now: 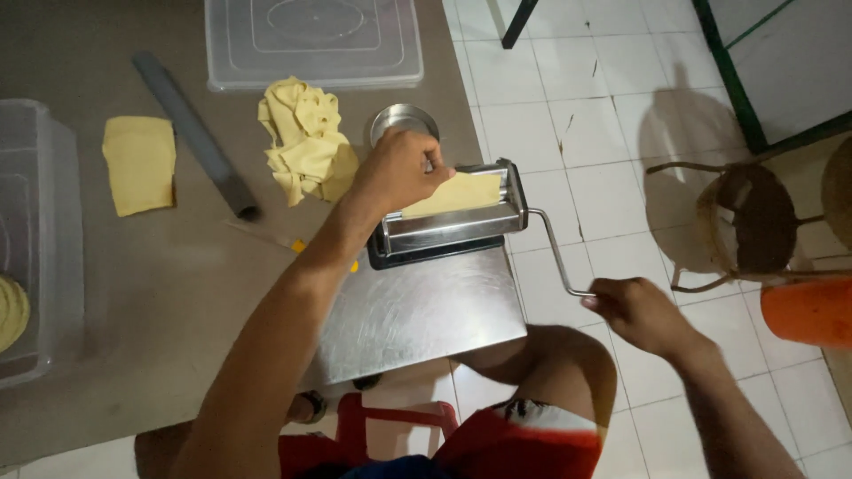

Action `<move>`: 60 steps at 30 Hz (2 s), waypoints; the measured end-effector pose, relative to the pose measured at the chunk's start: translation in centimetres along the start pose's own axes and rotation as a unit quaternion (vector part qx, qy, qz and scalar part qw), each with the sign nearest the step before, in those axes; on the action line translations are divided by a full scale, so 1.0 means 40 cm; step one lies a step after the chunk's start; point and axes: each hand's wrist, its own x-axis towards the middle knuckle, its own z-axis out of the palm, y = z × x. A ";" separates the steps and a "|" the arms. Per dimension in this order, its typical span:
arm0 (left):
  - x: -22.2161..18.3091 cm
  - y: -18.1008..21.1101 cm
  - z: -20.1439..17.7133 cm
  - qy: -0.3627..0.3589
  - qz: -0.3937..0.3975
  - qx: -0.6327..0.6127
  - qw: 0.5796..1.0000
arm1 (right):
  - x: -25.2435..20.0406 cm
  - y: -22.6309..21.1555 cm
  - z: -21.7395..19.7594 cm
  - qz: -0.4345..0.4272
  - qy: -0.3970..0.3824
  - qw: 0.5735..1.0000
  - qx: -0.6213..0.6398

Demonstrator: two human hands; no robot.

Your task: Flattening dough with a manual pasta machine and cutting out circular shapes using a cutter and a knife.

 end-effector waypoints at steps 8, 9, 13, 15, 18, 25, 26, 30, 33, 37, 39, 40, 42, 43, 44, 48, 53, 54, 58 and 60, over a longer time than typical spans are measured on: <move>-0.003 0.042 -0.007 -0.038 -0.114 0.010 0.993 | 0.074 0.082 -0.157 -0.248 0.248 0.934 -0.074; -0.004 0.038 -0.004 -0.034 -0.105 0.003 0.994 | 0.096 0.087 -0.173 -0.281 0.280 0.913 -0.096; -0.005 0.034 -0.002 -0.025 -0.127 0.001 0.992 | 0.246 0.070 -0.219 -0.275 0.329 0.901 -0.076; -0.008 0.024 0.003 0.025 -0.055 -0.028 0.998 | 0.335 0.044 -0.250 -0.329 0.331 0.883 -0.052; -0.014 0.017 0.003 0.049 -0.046 -0.041 0.997 | 0.460 0.045 -0.250 -0.345 0.329 0.878 -0.047; -0.010 0.006 0.010 0.067 -0.025 -0.018 0.997 | 0.712 0.124 -0.130 -0.342 0.280 0.896 0.043; -0.009 0.007 0.009 0.067 -0.030 -0.020 0.997 | 0.734 0.130 -0.101 -0.342 0.275 0.895 0.080; -0.001 -0.015 0.008 0.094 0.020 -0.053 0.994 | 0.814 0.187 0.038 -0.259 0.265 0.918 0.141; 0.006 -0.028 0.017 0.094 0.020 -0.055 0.994 | 0.805 0.188 0.114 -0.169 0.226 0.952 0.120; 0.010 -0.033 0.024 0.099 0.007 -0.050 0.994 | 0.734 0.187 0.206 -0.089 0.171 0.969 0.156; 0.012 -0.033 0.028 0.101 0.000 -0.031 0.994 | 0.664 0.155 0.216 -0.150 0.158 0.967 0.131; 0.013 -0.034 0.029 0.102 0.001 -0.032 0.994 | 0.681 0.242 0.283 -0.150 0.158 0.967 0.130; 0.015 -0.039 0.033 0.098 -0.026 -0.007 0.995 | 0.718 0.417 0.412 -0.172 0.153 0.973 0.033; 0.013 -0.034 0.030 0.099 -0.025 -0.008 0.995 | 0.666 0.382 0.406 -0.172 0.153 0.973 0.032; 0.011 -0.027 0.026 0.097 -0.032 0.001 0.995 | 0.613 0.347 0.400 -0.123 0.123 0.983 0.054; 0.009 -0.020 0.023 0.098 -0.040 0.020 0.994 | 0.393 0.164 0.305 0.009 0.033 0.996 0.084; 0.015 -0.007 0.024 0.066 -0.105 0.048 0.991 | 0.196 0.107 0.202 0.031 -0.052 0.997 0.037; 0.015 0.008 0.013 0.023 -0.138 0.060 0.988 | 0.168 0.114 0.190 0.024 -0.060 0.998 0.014; 0.013 0.052 -0.001 -0.006 -0.161 0.066 0.985 | 0.049 0.051 0.057 0.029 -0.063 0.997 -0.022; 0.015 0.097 -0.018 -0.112 -0.247 0.100 0.957 | 0.018 0.070 0.006 0.017 -0.075 0.990 -0.114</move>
